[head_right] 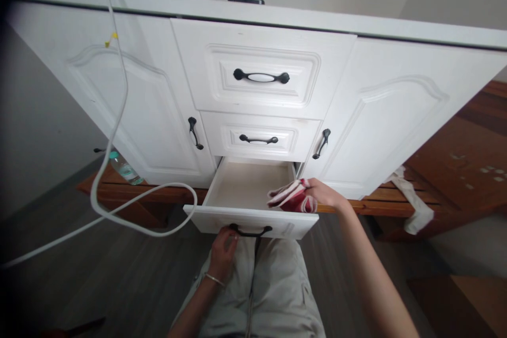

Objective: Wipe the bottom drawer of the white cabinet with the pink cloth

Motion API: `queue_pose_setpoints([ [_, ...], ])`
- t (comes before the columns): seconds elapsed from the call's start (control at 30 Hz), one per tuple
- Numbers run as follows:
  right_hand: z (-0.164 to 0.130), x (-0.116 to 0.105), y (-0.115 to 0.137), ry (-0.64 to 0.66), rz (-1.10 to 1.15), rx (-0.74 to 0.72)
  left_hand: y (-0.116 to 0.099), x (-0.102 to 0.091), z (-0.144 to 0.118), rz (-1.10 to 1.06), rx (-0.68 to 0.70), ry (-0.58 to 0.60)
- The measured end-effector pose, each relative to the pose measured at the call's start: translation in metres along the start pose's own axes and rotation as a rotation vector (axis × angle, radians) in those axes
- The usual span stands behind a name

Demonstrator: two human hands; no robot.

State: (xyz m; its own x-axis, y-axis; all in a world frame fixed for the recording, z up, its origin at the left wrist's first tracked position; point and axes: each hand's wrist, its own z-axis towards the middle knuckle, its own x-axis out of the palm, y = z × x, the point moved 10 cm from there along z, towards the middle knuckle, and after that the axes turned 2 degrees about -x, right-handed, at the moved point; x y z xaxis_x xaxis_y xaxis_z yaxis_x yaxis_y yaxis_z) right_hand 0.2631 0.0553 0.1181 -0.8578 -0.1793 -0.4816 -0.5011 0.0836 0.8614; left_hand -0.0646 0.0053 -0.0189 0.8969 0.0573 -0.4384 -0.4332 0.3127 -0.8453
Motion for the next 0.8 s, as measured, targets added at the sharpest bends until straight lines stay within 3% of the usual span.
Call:
queue_pose_setpoints([
  [0.07,-0.035,-0.030,-0.022,-0.293,0.360,-0.082,0.000,0.003,0.009,0.008,0.000,0.042],
  [0.13,-0.079,-0.048,-0.067,-0.656,0.609,-0.093,0.000,0.007,0.022,0.020,0.008,0.094],
  [0.2,-0.119,-0.046,-0.109,-0.937,0.762,-0.137,0.001,0.013,0.038,0.033,0.017,0.148],
  [0.27,-0.145,-0.029,-0.143,-1.075,0.856,-0.144,0.002,0.019,0.056,0.044,0.029,0.185],
  [0.37,-0.160,-0.003,-0.180,-1.147,0.929,-0.074,0.003,0.026,0.084,0.054,0.052,0.186],
  [0.47,-0.158,0.017,-0.200,-1.149,0.960,0.026,0.006,0.036,0.113,0.062,0.059,0.176],
  [0.6,-0.132,0.043,-0.199,-1.031,0.978,0.086,0.011,0.055,0.149,0.070,0.039,0.169],
  [0.8,-0.071,0.086,-0.182,-0.872,1.109,0.106,0.022,0.081,0.196,0.097,-0.009,0.155],
])
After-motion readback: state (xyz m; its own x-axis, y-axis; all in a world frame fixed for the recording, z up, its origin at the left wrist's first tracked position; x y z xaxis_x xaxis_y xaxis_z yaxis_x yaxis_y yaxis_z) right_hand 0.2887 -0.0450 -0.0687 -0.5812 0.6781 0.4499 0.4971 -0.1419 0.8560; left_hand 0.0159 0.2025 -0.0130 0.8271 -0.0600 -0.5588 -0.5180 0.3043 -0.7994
